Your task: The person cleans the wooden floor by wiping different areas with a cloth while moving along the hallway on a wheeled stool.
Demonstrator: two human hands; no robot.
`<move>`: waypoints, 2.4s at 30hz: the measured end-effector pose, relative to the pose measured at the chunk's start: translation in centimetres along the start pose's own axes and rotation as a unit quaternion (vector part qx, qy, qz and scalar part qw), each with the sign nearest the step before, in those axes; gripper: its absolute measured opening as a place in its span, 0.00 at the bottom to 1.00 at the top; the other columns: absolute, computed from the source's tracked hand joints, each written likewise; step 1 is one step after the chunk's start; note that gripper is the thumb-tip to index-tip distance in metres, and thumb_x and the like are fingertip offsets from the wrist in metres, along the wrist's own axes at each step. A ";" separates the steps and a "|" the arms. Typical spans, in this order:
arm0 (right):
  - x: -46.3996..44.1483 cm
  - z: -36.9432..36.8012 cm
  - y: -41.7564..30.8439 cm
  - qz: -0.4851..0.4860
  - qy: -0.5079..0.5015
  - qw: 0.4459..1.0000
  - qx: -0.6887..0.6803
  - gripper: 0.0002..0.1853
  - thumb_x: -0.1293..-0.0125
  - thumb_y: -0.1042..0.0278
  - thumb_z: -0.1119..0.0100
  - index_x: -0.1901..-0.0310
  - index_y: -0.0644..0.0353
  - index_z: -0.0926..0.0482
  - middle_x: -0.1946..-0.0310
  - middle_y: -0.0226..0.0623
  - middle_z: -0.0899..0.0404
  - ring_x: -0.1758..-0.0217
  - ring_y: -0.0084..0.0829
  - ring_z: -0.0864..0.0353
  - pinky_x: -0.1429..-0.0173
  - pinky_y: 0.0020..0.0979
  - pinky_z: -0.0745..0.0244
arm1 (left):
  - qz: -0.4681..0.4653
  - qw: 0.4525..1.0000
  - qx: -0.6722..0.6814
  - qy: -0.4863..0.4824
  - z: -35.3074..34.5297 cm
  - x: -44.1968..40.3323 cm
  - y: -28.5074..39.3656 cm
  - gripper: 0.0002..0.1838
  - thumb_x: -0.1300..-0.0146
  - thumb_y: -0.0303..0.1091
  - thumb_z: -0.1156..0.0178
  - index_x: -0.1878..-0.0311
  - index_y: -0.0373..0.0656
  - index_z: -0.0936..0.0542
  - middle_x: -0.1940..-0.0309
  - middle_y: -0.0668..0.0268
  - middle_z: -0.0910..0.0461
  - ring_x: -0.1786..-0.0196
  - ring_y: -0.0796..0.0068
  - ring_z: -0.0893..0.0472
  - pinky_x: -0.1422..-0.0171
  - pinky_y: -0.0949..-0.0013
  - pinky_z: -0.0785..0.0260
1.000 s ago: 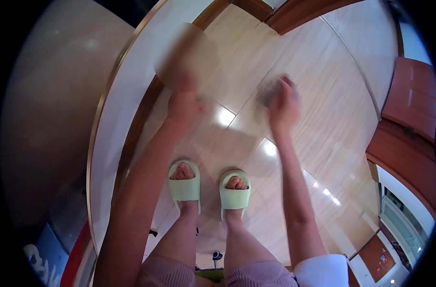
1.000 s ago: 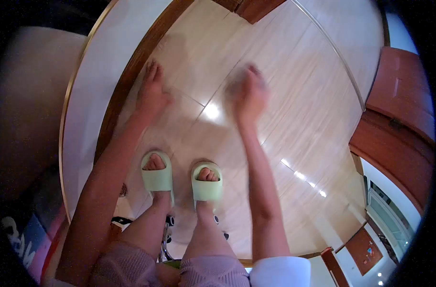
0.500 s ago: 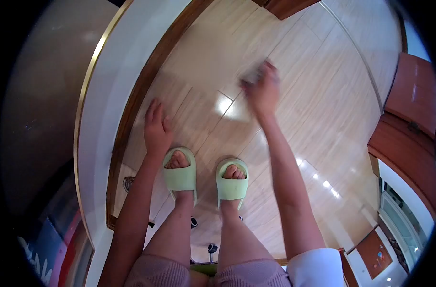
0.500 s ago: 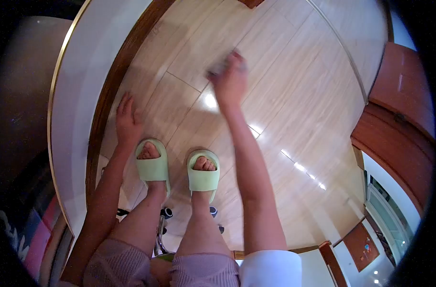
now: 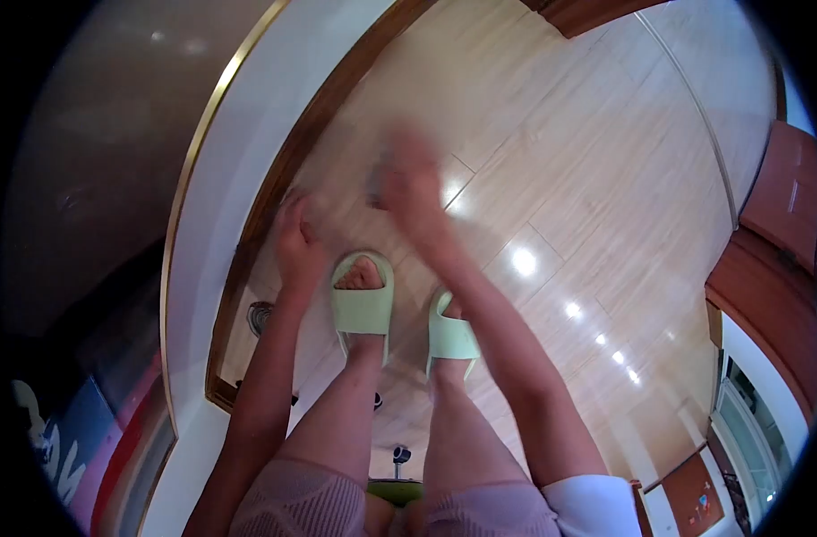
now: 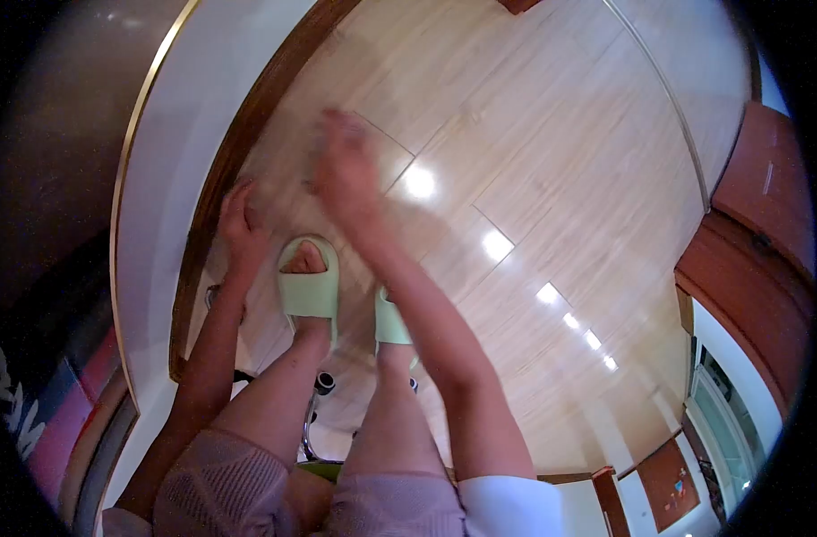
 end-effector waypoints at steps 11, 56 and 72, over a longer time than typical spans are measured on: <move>1.4 2.8 3.5 -0.162 0.006 0.964 0.212 0.31 0.37 0.75 0.39 0.31 0.57 0.34 0.43 0.51 0.26 0.43 0.53 0.23 0.47 0.46 0.18 | -0.024 0.999 -0.009 0.020 0.5 -0.3 2.4 0.22 0.38 0.17 0.51 0.40 0.35 0.23 0.37 0.49 0.24 0.35 0.48 0.25 0.29 0.55 0.33; 39.4 28.3 8.3 -0.324 0.234 0.853 0.336 0.26 0.42 0.78 0.42 0.40 0.46 0.19 0.43 0.39 0.21 0.46 0.41 0.19 0.44 0.39 0.21 | -0.243 0.958 0.115 -0.103 -3.5 7.2 13.8 0.22 0.40 0.12 0.53 0.47 0.39 0.19 0.40 0.57 0.22 0.40 0.57 0.20 0.42 0.62 0.25; 44.0 29.2 12.8 -0.415 0.220 0.794 0.385 0.25 0.41 0.77 0.41 0.40 0.49 0.21 0.37 0.40 0.25 0.41 0.45 0.21 0.45 0.41 0.21 | -0.257 0.942 0.082 -0.201 -4.7 8.5 14.3 0.19 0.38 0.14 0.49 0.47 0.38 0.19 0.40 0.59 0.21 0.43 0.58 0.19 0.41 0.63 0.25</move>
Point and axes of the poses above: each hand's wrist, its own x-axis away from the middle knuckle, its own z-axis out of the back of the hand, y = z × x, the point moved 3 cm from there along -x, towards the middle knuckle
